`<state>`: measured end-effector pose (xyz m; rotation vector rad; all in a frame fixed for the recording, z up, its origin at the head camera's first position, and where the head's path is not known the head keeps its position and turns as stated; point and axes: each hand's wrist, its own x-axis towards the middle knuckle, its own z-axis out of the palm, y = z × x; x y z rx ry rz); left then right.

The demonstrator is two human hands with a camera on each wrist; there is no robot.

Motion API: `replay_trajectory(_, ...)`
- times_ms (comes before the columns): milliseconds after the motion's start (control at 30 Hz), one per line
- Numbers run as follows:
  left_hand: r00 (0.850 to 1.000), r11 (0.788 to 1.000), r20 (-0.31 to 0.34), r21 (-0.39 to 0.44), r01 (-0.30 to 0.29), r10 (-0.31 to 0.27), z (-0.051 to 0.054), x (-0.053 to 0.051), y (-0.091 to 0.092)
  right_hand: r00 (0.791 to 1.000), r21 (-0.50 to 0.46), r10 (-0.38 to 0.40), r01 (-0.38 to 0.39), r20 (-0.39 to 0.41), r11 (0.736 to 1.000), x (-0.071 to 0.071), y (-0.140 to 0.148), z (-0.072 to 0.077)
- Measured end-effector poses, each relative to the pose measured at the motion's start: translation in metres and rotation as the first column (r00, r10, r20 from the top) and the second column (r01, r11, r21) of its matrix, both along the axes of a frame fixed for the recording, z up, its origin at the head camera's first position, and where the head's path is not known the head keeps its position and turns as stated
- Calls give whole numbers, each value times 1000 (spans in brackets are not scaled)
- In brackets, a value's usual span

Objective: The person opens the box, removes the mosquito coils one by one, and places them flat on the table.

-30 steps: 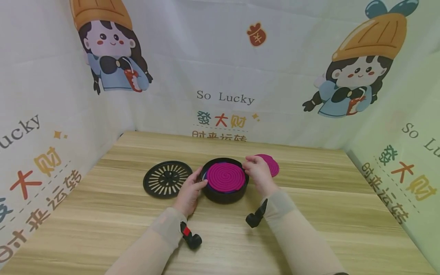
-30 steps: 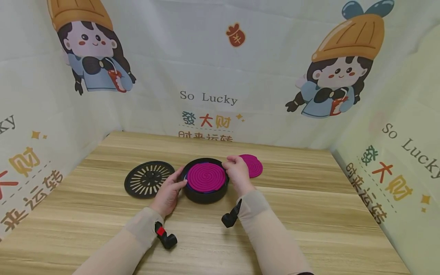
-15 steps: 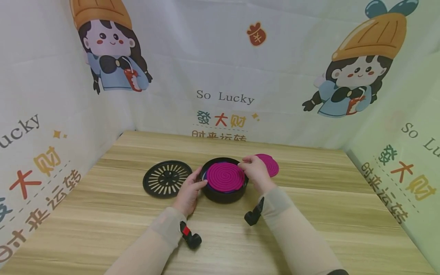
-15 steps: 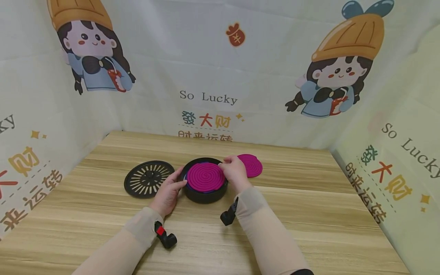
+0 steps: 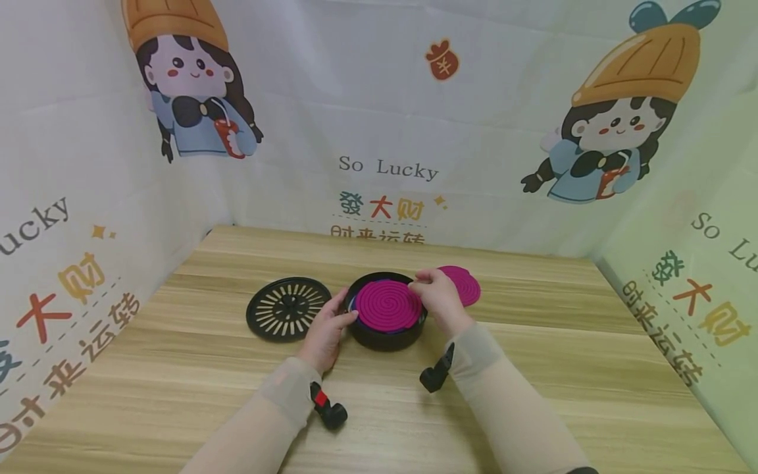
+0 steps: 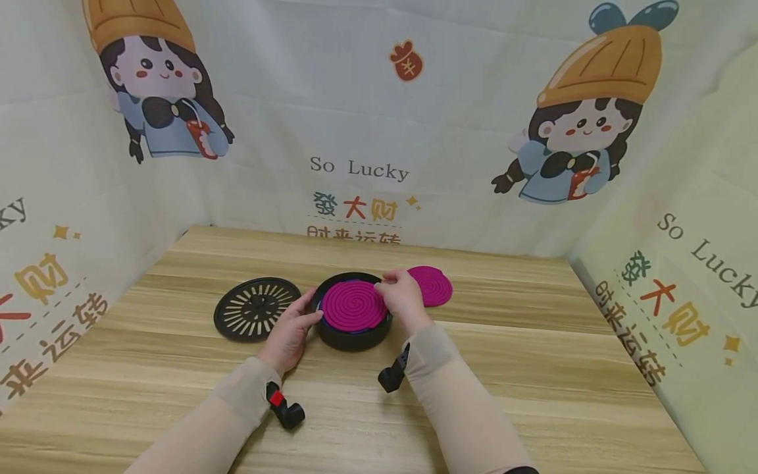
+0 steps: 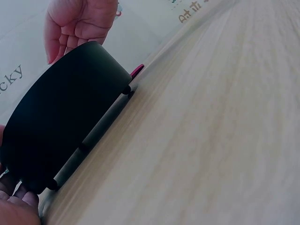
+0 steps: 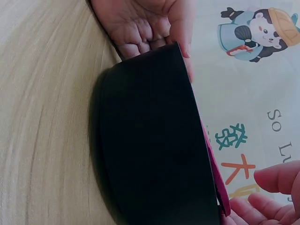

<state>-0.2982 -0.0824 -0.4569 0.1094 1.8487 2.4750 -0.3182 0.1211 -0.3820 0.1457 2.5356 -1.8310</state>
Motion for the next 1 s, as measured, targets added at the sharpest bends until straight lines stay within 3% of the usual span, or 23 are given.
replay_trajectory(600, 1000, 1000, -2, 7, 1, -1, 1, 1, 0, 1000, -105, 17, -18, -13, 994, 0, -5, -2)
replay_trajectory(767, 1000, 1000, -2, 0, 3, -3, 1, 1, 0, 1000, -177, 7, -9, -14, 984, 1, -5, -2)
replay_trajectory(1000, 1000, 1000, -8, -1, 2, -2, 1, 1, 0, 999, -208, -19, 13, -28, 978, 0, -7, -5)
